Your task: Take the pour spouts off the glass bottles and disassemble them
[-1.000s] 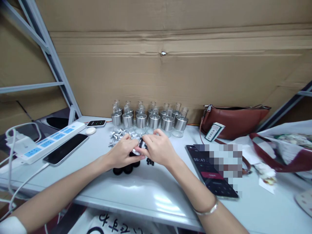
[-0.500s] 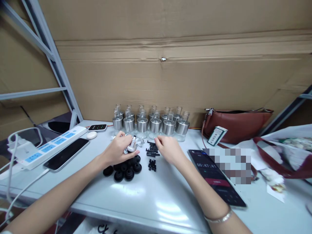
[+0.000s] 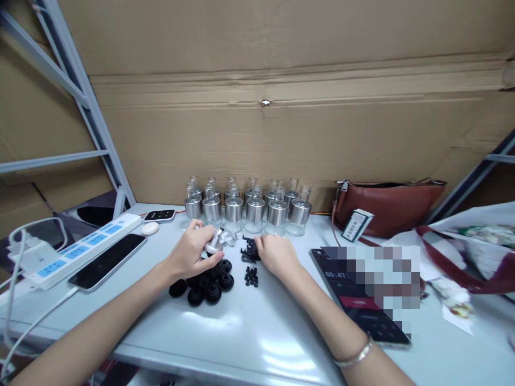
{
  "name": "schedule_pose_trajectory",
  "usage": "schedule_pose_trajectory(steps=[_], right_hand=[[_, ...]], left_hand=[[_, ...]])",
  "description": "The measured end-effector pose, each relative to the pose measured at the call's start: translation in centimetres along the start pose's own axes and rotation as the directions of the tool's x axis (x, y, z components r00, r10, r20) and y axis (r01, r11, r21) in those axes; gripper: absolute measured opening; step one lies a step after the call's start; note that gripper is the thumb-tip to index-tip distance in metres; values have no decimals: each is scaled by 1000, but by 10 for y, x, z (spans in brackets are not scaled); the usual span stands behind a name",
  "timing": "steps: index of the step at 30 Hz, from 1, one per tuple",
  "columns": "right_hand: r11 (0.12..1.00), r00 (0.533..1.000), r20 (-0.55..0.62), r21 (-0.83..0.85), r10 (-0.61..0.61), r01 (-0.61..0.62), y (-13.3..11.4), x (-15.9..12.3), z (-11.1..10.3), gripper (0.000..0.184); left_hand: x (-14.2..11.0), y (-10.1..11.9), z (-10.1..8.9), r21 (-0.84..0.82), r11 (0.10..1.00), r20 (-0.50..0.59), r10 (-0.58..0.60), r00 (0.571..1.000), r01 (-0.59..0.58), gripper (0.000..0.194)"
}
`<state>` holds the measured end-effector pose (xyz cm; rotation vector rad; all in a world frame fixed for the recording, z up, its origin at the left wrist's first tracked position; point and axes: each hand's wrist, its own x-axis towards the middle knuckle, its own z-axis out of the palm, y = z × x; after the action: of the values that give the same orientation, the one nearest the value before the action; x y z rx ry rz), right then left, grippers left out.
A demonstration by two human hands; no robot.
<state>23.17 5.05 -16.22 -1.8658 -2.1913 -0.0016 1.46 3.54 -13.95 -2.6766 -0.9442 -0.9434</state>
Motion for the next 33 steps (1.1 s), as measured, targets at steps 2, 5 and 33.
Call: schedule_pose_trajectory(steps=[2,5,33], right_hand=[[1000,999,-37,-10,16,-16,1,-1,-6,39],[993,975,-210,79,-72,91,-1,-4,-15,35],[671,437,-676,-116,-594,732,-32,-25,-19,16]], left_hand=[[0,1,-1,-7,1000,-8,-4,1000,4,26],[-1,1,-2,-17,1000,-27,-16,1000,16,21],[-4,23,-1,-600,793,85,-65,994,104,36]])
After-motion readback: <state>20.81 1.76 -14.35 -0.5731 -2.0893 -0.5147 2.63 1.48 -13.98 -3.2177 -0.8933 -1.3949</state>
